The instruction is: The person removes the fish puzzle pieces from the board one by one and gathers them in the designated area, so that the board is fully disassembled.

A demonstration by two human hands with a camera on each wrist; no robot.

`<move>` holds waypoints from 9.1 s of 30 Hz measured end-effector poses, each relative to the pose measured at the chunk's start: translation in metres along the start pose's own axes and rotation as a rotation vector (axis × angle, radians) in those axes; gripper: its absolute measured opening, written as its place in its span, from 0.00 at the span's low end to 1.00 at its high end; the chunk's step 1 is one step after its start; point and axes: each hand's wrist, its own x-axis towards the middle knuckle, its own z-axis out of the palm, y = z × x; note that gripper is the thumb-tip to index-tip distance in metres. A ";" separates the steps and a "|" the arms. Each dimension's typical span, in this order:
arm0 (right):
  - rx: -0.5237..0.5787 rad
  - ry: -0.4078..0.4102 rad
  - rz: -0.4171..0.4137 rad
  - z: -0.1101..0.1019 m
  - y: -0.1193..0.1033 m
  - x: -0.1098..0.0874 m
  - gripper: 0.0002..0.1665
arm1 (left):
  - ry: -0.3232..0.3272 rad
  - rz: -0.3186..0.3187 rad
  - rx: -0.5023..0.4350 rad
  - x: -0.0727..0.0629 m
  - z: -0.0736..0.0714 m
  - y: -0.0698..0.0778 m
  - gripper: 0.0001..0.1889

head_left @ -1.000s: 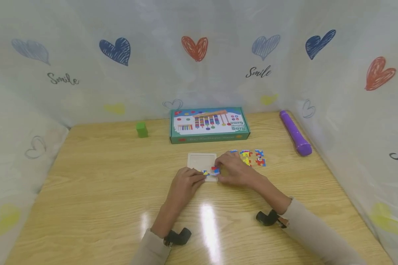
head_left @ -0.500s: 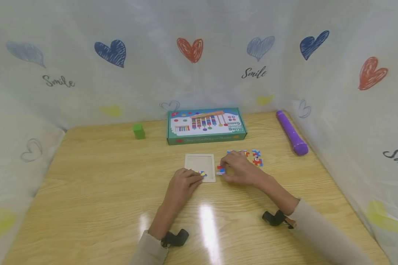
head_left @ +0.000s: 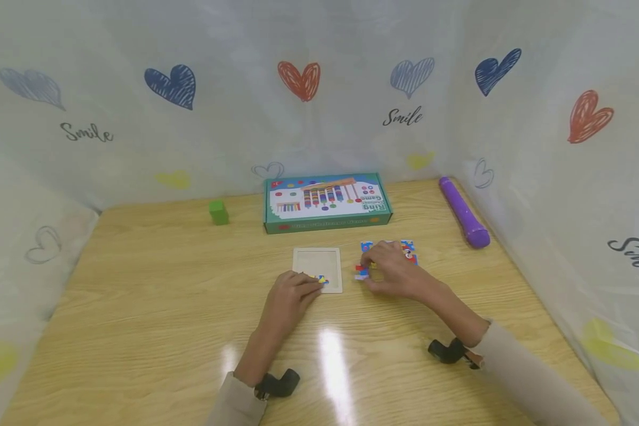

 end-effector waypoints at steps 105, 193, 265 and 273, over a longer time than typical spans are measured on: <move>0.112 -0.059 -0.030 0.009 -0.013 0.006 0.10 | 0.065 0.022 -0.092 -0.014 -0.005 -0.007 0.08; 0.045 0.090 0.004 0.021 -0.022 0.010 0.10 | -0.019 -0.195 -0.142 -0.017 -0.017 -0.013 0.07; 0.021 0.093 0.132 -0.004 0.026 -0.056 0.11 | -0.006 -0.217 -0.156 -0.017 -0.019 -0.012 0.09; 0.019 0.086 0.135 -0.003 0.027 -0.056 0.11 | -0.015 -0.238 -0.155 -0.017 -0.021 -0.012 0.09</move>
